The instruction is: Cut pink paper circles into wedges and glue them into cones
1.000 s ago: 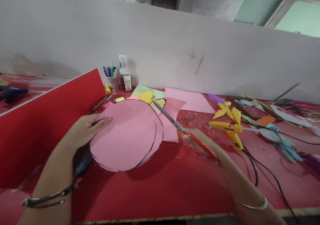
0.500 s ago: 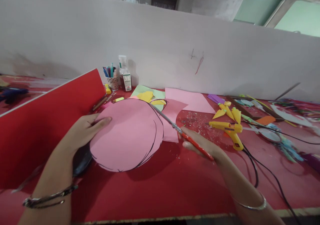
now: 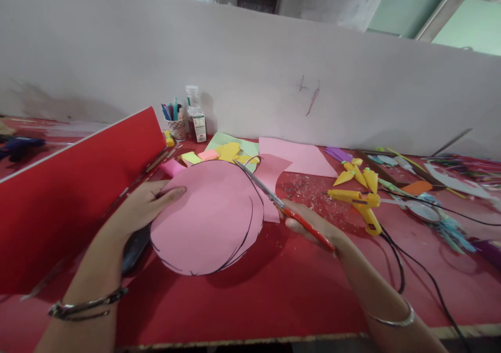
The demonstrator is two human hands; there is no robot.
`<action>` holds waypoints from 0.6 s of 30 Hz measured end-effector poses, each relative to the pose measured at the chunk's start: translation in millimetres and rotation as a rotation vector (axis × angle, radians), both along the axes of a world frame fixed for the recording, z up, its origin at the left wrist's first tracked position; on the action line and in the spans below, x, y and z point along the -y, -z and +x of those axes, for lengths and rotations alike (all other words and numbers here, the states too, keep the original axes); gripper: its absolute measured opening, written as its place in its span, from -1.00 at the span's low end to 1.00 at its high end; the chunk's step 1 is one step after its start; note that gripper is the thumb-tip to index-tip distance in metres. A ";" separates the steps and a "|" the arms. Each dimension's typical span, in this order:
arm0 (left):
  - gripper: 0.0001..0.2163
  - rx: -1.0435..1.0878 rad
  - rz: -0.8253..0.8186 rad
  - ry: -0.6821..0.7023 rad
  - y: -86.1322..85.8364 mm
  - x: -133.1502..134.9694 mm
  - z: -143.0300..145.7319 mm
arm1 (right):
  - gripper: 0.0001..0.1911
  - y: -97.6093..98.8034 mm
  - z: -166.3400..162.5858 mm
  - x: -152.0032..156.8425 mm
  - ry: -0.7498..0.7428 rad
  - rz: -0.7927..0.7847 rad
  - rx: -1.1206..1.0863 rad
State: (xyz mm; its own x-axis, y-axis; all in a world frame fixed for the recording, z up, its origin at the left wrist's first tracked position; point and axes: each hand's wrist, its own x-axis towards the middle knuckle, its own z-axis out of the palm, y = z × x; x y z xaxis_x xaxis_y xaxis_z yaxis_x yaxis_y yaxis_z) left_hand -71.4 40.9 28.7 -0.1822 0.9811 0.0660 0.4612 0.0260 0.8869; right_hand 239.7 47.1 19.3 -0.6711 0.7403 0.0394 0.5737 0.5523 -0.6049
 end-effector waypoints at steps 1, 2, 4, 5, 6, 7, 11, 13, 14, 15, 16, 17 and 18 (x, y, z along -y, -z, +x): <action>-0.69 0.010 -0.007 -0.008 -0.2 0.0 0.8 | -0.60 0.4 0.2 -0.3 -0.002 -0.015 -0.004; -0.69 0.017 -0.013 -0.013 -0.3 0.1 1.6 | -0.60 0.8 0.2 -0.4 0.002 -0.020 -0.009; -0.68 0.024 -0.020 -0.024 -0.2 0.4 2.5 | -0.59 1.2 -0.1 -0.3 0.011 -0.035 -0.014; -0.68 0.025 -0.023 -0.025 -0.2 0.6 2.6 | -0.58 1.1 -0.5 0.0 0.020 -0.044 -0.016; -0.68 0.025 -0.027 -0.023 -0.3 1.0 2.5 | -0.58 0.8 -0.9 0.3 0.032 -0.053 -0.017; -0.67 0.024 -0.032 -0.018 -0.5 1.4 2.3 | -0.58 0.4 -1.3 0.7 0.042 -0.062 -0.018; -0.67 0.012 -0.053 -0.010 -1.8 2.7 1.6 | -0.57 -1.4 -2.3 1.6 0.052 -0.081 -0.005; -0.68 0.014 -0.050 -0.008 -2.5 2.9 1.7 | -0.55 -0.9 -2.3 1.3 0.063 -0.079 0.004; -0.68 0.016 -0.049 -0.006 -2.8 2.9 1.8 | -0.54 -0.1 -2.3 1.0 0.073 -0.075 0.007; -0.68 0.017 -0.051 -0.003 -3.0 2.9 2.0 | -0.54 0.8 -2.2 0.7 0.084 -0.068 0.009; -0.68 0.015 -0.054 -0.004 -3.2 2.9 2.1 | -0.53 1.7 -2.3 0.4 0.093 -0.061 0.011; -0.68 0.009 -0.059 -0.004 -3.3 2.9 2.2 | -0.53 2.5 -2.4 0.2 0.099 -0.053 0.013; -0.67 0.000 -0.066 -0.004 -3.5 3.0 2.2 | -0.52 3.1 -2.8 0.1 0.105 -0.045 0.015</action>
